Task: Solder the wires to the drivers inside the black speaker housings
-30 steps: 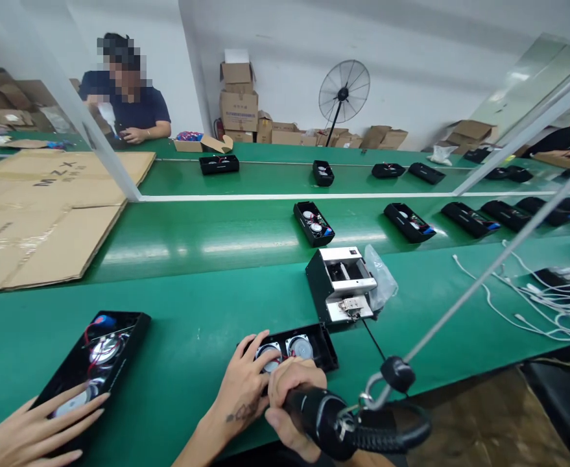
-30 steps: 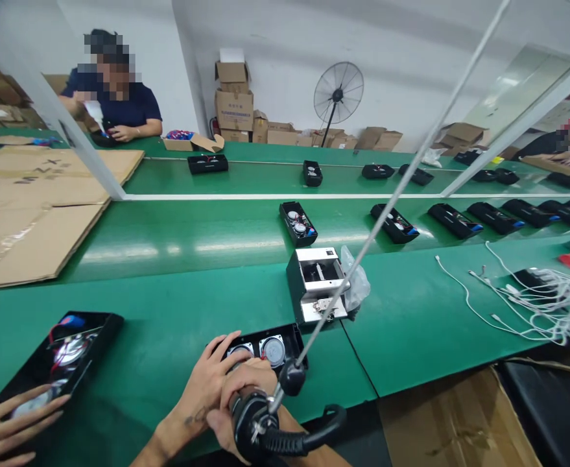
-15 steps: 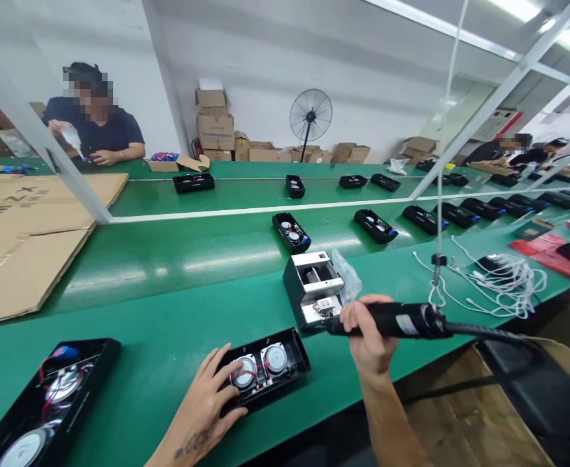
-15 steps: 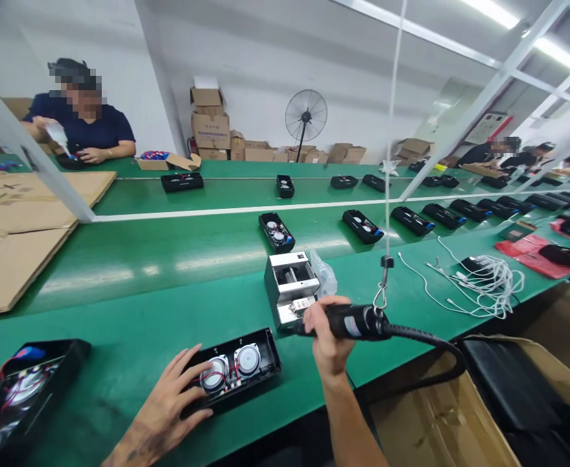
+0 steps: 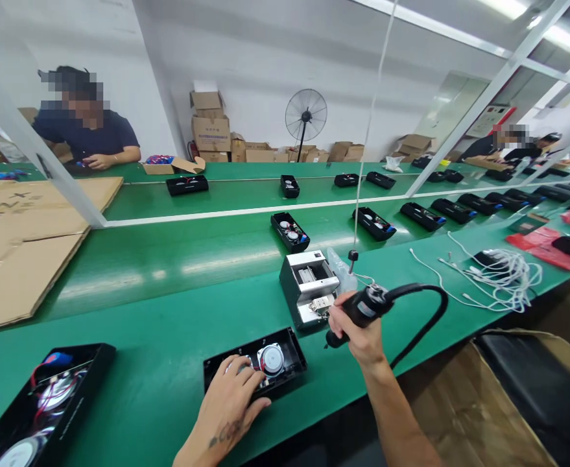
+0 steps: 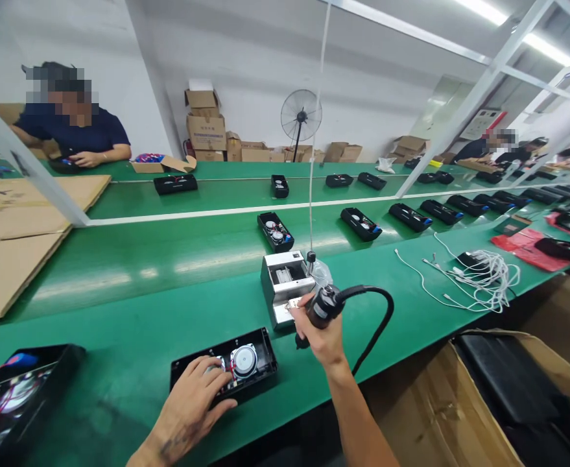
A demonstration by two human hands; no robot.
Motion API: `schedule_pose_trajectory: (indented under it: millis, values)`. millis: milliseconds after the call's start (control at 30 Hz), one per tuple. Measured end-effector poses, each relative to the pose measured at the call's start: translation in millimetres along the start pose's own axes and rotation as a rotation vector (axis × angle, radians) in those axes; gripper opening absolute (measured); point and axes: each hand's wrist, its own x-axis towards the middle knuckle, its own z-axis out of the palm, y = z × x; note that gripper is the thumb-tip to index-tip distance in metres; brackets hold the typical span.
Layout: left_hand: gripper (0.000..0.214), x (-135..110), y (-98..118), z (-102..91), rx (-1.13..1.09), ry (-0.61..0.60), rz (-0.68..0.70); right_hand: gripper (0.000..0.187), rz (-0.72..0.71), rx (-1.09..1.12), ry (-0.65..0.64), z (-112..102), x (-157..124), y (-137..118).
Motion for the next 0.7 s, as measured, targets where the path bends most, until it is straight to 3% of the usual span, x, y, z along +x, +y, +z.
schedule_pose_trajectory:
  millis: [233, 433, 700]
  values:
    - [0.016, -3.8, 8.0, 11.1, 0.003, 0.05, -0.016, 0.01, -0.07, 0.289, -0.14, 22.7, -48.9, -18.5]
    - [0.02, -2.7, 6.8, 8.7, -0.064, 0.06, -0.008, 0.009, -0.062, 0.343, -0.214, 44.3, -71.0, 1.8]
    - [0.023, -1.4, 7.7, 9.4, -0.091, 0.07, -0.025, 0.01, -0.05, 0.316, -0.227, 50.7, -75.4, 16.8]
